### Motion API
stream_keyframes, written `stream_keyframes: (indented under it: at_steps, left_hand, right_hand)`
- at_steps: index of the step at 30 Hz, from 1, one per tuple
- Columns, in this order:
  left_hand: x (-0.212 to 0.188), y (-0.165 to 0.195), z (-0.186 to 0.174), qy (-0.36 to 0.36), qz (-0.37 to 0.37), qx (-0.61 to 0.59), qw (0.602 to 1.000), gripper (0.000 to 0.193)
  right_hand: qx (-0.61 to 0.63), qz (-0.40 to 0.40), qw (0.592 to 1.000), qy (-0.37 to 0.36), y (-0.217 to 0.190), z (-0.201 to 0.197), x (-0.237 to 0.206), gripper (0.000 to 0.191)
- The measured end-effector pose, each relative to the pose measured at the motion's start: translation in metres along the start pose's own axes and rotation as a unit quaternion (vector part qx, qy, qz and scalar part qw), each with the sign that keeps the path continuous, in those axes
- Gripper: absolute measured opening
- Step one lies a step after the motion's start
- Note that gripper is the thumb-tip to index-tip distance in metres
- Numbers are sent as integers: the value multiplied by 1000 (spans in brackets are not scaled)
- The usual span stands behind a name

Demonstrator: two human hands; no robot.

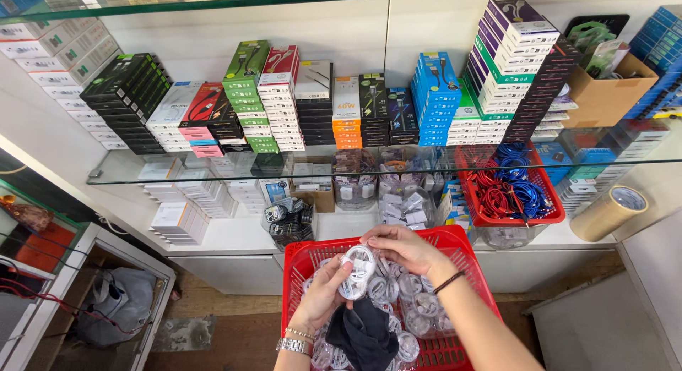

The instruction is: The person coils red and blue charging cables by hand and places the coiled cables into a red plastic basket. They then pick up coiled white cables, wipe each one with a dark cloth, and arrange them in the basket.

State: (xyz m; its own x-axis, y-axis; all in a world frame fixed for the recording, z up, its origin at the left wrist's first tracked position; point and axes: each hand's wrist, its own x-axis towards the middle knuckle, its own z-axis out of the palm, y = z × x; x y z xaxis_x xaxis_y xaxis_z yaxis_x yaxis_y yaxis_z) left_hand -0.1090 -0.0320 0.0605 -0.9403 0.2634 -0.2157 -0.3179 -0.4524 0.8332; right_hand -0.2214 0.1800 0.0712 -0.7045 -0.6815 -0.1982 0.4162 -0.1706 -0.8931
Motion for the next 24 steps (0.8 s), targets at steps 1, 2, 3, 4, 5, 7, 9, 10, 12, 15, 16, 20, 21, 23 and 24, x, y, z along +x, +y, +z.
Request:
stream_keyframes:
  at_steps: [1,2,3,4,5,7,9,10,12,15,16,20,21,23,24]
  left_hand:
    - [0,0,3,-40,11,-45,998,30]
    - [1,0,5,-26,15,-61,998,30]
    - [2,-1,7,-11,18,-77,997,29]
    - [4,-3,9,4,20,-93,995,29]
    - [6,-5,11,28,36,-85,995,29]
    - [12,-10,14,78,68,-67,992,29]
    - [17,-15,17,114,111,-53,986,29]
    - [19,-18,19,131,132,-46,981,29]
    - [22,-23,22,194,111,6,975,29]
    - [21,-25,23,217,93,52,970,29]
    - [20,-24,23,212,90,61,971,29]
    - [19,-18,20,151,139,5,979,34]
    - [20,-16,22,154,150,8,977,34]
    - [24,-16,28,142,129,-21,981,34]
    - [27,-18,34,127,100,-54,985,36]
  right_hand:
    - [87,-14,996,11,8,8,0,20]
    - [174,-27,984,22,17,20,2,20]
    - [260,-40,964,34,26,31,2,20]
    - [277,-64,957,61,35,41,2,22]
    - [295,-89,947,88,43,51,2,24]
    - [288,-124,939,140,55,64,0,30]
    - [239,-146,940,193,62,71,-3,39]
    - [132,-172,955,203,64,72,-4,36]
    - [-86,-221,948,214,62,68,-4,31]
    - [-297,-143,904,272,50,50,-5,31]
    - [-249,-137,923,260,43,42,-6,30]
    - [-35,-82,974,211,15,8,-22,29]
    - [25,-57,978,201,10,3,-29,30]
    - [-85,-42,983,159,2,0,-41,30]
    - [-141,-35,980,136,0,0,-48,31]
